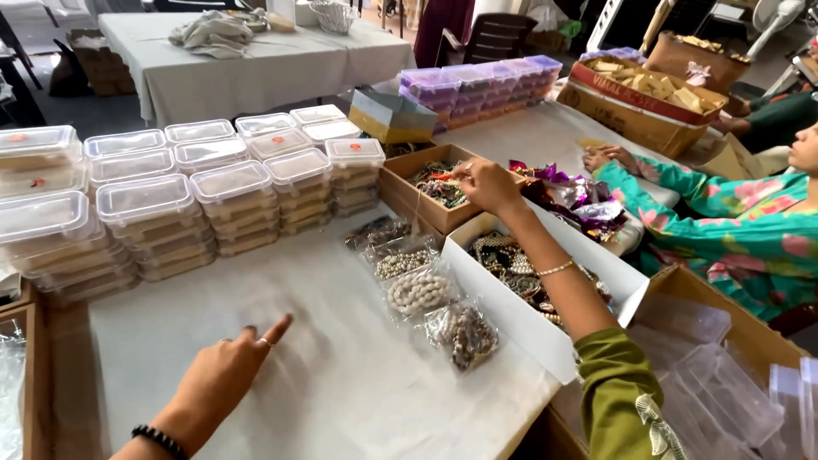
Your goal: Sorting and organizing various necklaces and beads on a workspace table.
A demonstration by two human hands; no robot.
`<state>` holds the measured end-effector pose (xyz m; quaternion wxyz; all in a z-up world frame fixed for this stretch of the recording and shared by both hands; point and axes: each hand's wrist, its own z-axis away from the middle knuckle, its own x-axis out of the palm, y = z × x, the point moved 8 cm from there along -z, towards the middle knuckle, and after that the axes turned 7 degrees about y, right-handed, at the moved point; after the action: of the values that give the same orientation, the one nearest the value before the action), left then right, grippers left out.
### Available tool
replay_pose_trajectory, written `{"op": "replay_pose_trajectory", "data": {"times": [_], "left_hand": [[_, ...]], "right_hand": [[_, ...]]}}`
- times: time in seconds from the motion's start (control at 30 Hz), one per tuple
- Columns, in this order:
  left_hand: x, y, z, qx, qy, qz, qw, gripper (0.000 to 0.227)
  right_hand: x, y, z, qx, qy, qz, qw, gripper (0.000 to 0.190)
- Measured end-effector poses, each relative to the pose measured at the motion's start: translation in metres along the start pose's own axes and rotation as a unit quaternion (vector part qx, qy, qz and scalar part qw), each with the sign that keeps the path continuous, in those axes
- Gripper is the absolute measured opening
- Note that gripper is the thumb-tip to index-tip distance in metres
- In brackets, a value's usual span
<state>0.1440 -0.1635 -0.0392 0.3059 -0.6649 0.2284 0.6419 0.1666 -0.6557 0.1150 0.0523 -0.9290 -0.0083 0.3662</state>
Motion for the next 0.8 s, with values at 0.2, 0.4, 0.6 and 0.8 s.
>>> {"op": "replay_pose_trajectory", "data": {"times": [0.2,0.4,0.6,0.8], "left_hand": [[0.061,-0.101,0.000,-0.130,0.013,-0.057,0.990,0.074],[0.035,-0.145,0.013,-0.176,-0.025,-0.103,0.979,0.089],[0.012,-0.126,0.022,-0.209,-0.010,-0.072,0.975,0.077],[-0.003,-0.114,0.022,-0.188,0.143,-0.055,0.970,0.056]], "right_hand": [[0.096,0.024,-0.043,-0.055,-0.183,0.012,0.981,0.023],[0.043,0.045,-0.103,0.152,-0.056,-0.114,0.980,0.011],[-0.060,-0.011,-0.153,0.128,0.049,-0.298,0.945,0.012],[-0.095,-0.075,-0.167,-0.005,0.038,-0.336,0.941,0.008]]}}
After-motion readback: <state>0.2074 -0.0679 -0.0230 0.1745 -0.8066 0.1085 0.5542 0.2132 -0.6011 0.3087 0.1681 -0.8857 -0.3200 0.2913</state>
